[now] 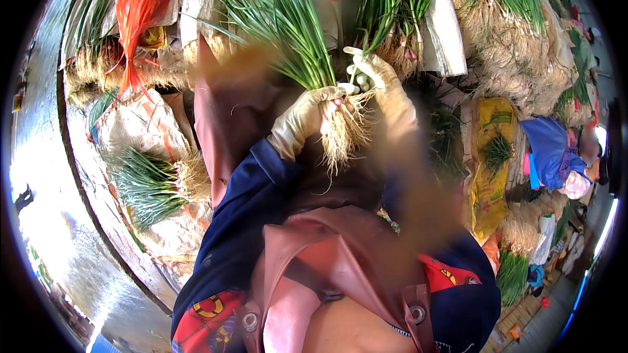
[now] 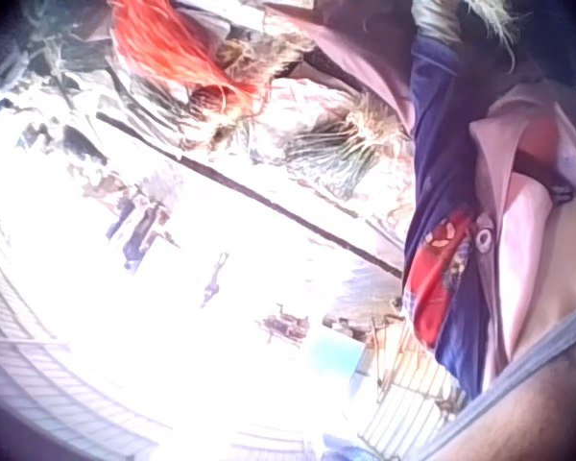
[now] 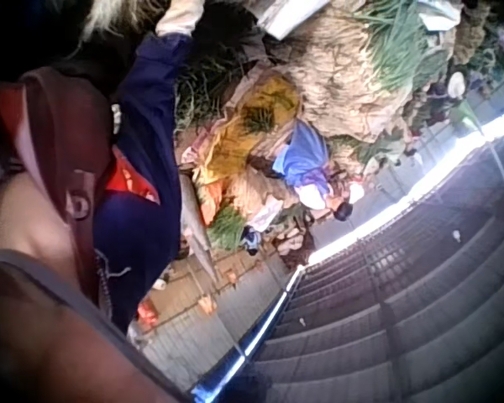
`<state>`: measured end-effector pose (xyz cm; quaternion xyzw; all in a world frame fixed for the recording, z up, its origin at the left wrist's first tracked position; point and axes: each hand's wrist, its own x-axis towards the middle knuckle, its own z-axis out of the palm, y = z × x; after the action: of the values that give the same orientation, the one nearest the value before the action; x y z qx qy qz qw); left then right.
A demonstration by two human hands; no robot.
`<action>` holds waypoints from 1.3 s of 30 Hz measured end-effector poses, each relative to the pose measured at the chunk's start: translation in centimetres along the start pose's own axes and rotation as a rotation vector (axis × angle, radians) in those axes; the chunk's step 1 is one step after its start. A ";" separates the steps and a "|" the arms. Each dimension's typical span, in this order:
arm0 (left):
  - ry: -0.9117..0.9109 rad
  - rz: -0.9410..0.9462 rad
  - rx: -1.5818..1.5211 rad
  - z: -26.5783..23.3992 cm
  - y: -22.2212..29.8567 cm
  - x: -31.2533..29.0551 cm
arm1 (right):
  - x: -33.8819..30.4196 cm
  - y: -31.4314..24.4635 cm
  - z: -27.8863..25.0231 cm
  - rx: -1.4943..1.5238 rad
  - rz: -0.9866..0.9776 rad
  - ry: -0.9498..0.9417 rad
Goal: The person cleans green onions by hand, stripping away the outer layers and roots before gathering them into bunches and tying the stalks with red plastic string.
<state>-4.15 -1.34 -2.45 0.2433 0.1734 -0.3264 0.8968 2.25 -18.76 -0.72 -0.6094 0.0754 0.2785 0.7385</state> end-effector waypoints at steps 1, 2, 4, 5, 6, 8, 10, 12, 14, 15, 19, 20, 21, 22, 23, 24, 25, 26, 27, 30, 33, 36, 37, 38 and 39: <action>-0.020 -0.001 0.014 0.4 0.0 0.3 | -0.1 -0.7 -0.5 -0.071 -0.007 0.023; -0.042 -0.002 0.029 0.9 -0.2 0.7 | -0.1 -1.4 -1.1 -0.141 -0.014 0.049; -0.066 0.025 0.018 0.0 -0.7 1.2 | 1.5 -1.2 -2.1 -0.228 -0.023 -0.068; -0.052 0.040 0.042 -0.4 -0.8 1.6 | 1.2 -1.5 -2.0 -0.196 -0.033 -0.097; -0.039 0.056 0.066 -0.7 -0.9 2.0 | 0.9 -1.8 -1.9 -0.164 -0.044 -0.125; -0.067 0.040 -0.015 0.7 -0.4 1.6 | 1.4 -1.3 -2.9 0.071 0.005 -0.235; -0.055 0.059 -0.054 0.4 -0.2 1.4 | 1.9 -0.7 -2.5 0.325 0.032 -0.348; -0.295 0.090 -0.248 -2.4 -0.4 1.0 | 2.3 0.2 -0.2 0.593 0.063 -0.467; -0.221 0.071 -0.170 -2.6 -0.6 0.0 | 4.1 2.1 -0.2 0.562 0.039 -0.485; -0.190 0.028 -0.183 -2.4 -0.9 0.4 | 4.6 2.9 -1.5 0.609 0.085 -0.462; -0.092 0.228 0.111 -0.4 -1.9 1.7 | 1.7 0.9 -1.2 -0.158 0.015 0.153; -0.083 0.284 0.328 -0.7 -1.7 0.7 | 1.9 1.0 -1.8 -0.369 -0.134 0.089; -0.050 0.341 0.548 -1.5 -1.5 -0.2 | 3.0 2.3 -4.3 -0.355 -0.101 0.000; -0.054 0.205 0.497 -1.0 -1.0 -0.5 | 2.9 1.4 -4.0 -0.359 -0.073 -0.079; -0.061 0.209 0.169 0.2 -1.3 -0.4 | 2.6 0.6 -4.7 -0.521 -0.198 -0.099; 0.028 0.149 0.162 0.6 -0.8 -0.4 | 2.4 0.2 -4.9 -0.711 -0.311 -0.077; 0.098 0.078 0.161 1.3 0.0 0.1 | 2.2 -0.5 -5.4 -0.684 -0.260 -0.130; 0.046 0.035 0.111 2.3 -0.1 0.4 | 1.0 -2.5 -5.2 -0.669 -0.213 -0.140; 0.036 0.000 0.061 2.1 0.2 0.0 | 0.2 -1.6 -3.7 -0.543 -0.277 -0.049; -0.142 0.098 -0.187 -1.8 -0.4 -0.6 | 2.0 0.7 -7.6 -0.660 -0.252 -0.018; -0.113 -0.002 -0.169 -0.7 -0.1 0.6 | -1.3 1.5 -13.7 -0.979 0.261 0.004; -0.156 -0.047 -0.186 -2.2 -1.0 2.0 | -3.1 -0.2 -8.6 -1.320 0.205 0.086; -0.150 -0.023 -0.039 -0.9 -0.8 1.2 | -2.9 0.7 -8.1 -1.016 0.092 0.042; -0.157 -0.024 -0.177 -0.4 -0.8 1.2 | -2.3 1.5 -6.7 -0.654 -0.005 -0.058; -0.185 -0.051 -0.218 -0.2 -0.8 1.5 | -2.1 1.9 -5.6 -0.344 -0.057 -0.159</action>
<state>-3.64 -2.55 -3.63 0.1086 0.1304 -0.3491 0.9216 0.82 -24.56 -2.76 -0.7047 -0.0493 0.3134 0.6346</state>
